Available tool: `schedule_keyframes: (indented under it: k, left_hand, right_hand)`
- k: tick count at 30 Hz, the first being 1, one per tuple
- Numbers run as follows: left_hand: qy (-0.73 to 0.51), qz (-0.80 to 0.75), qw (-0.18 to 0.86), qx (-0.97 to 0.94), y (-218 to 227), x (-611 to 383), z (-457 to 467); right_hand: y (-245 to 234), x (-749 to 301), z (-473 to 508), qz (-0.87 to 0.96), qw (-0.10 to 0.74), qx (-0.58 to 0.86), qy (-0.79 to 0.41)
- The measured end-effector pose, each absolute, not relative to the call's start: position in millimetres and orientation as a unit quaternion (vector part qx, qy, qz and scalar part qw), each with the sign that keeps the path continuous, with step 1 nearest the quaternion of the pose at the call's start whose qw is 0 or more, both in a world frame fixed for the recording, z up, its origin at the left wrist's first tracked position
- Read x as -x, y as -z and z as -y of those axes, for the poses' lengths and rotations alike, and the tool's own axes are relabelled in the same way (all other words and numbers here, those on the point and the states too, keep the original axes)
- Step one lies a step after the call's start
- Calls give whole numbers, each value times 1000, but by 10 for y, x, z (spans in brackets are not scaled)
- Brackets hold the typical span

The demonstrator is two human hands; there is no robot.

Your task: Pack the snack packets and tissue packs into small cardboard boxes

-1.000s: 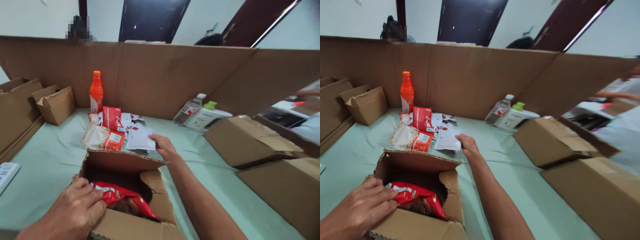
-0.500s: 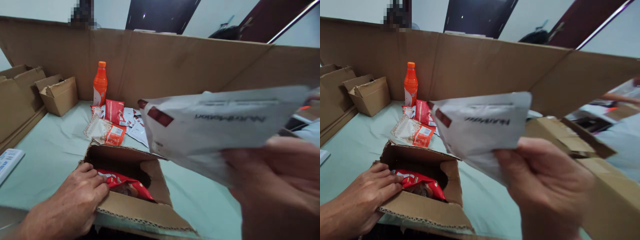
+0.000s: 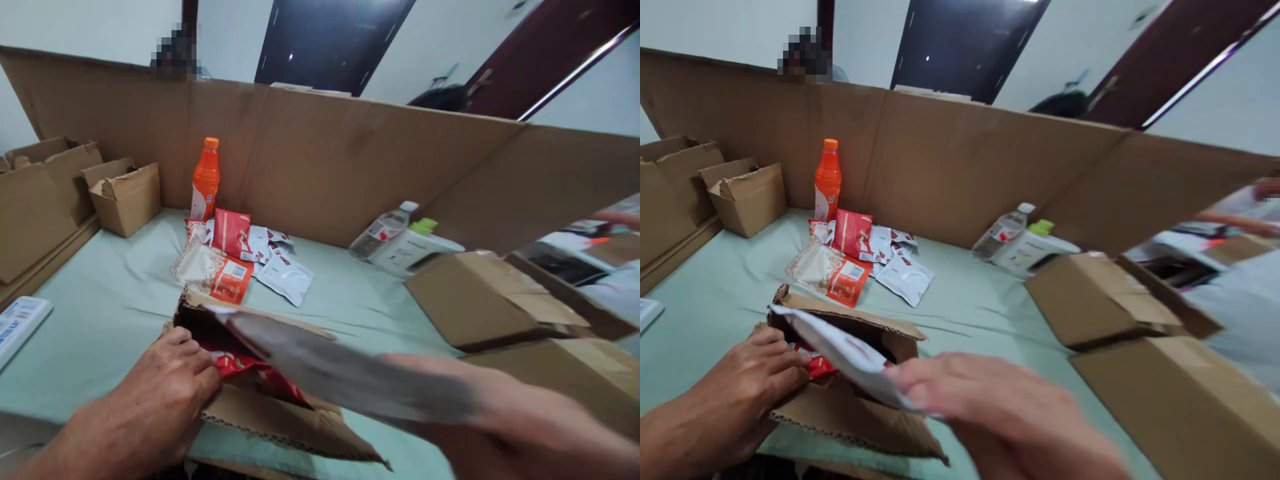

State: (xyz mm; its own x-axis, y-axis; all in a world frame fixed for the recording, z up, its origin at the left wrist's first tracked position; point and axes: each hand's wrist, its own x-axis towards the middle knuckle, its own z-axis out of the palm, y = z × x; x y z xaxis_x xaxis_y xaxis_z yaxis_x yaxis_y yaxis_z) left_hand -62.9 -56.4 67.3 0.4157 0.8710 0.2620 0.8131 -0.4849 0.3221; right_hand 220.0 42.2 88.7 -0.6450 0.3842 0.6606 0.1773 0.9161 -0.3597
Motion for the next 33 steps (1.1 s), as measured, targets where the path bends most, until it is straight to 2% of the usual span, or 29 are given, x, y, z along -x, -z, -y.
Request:
schedule_keyframes:
  k: [5, 10, 12, 18, 26, 29, 31, 33]
  left_hand:
    - [-187, -501, 76, -842, -667, 633, 578]
    - [-182, -509, 61, -839, -654, 637, 588]
    - [-185, -507, 65, -840, -653, 632, 587]
    - [-164, -536, 79, -824, -650, 651, 651]
    - [-106, -568, 86, -812, -683, 665, 662]
    - [-95, -568, 93, -812, -713, 640, 600]
    - [-102, -561, 83, -817, -729, 637, 568]
    - [-114, -548, 63, -826, -736, 650, 552]
  right_hand:
    - [-883, -1781, -457, 938, 334, 69, -65]
    - [-806, -1723, -703, 920, 374, 114, -5]
    - [-761, -1709, -723, 936, 333, 106, -43]
    - [-630, -1505, -711, 965, 107, 172, -167]
    - [-584, -1295, -758, 934, 19, 178, -309]
    - [-641, -1456, -666, 936, 76, 125, -319]
    - [-675, -1668, -640, 925, 187, 106, -314]
    - [-665, -1909, -737, 879, 335, 169, -295]
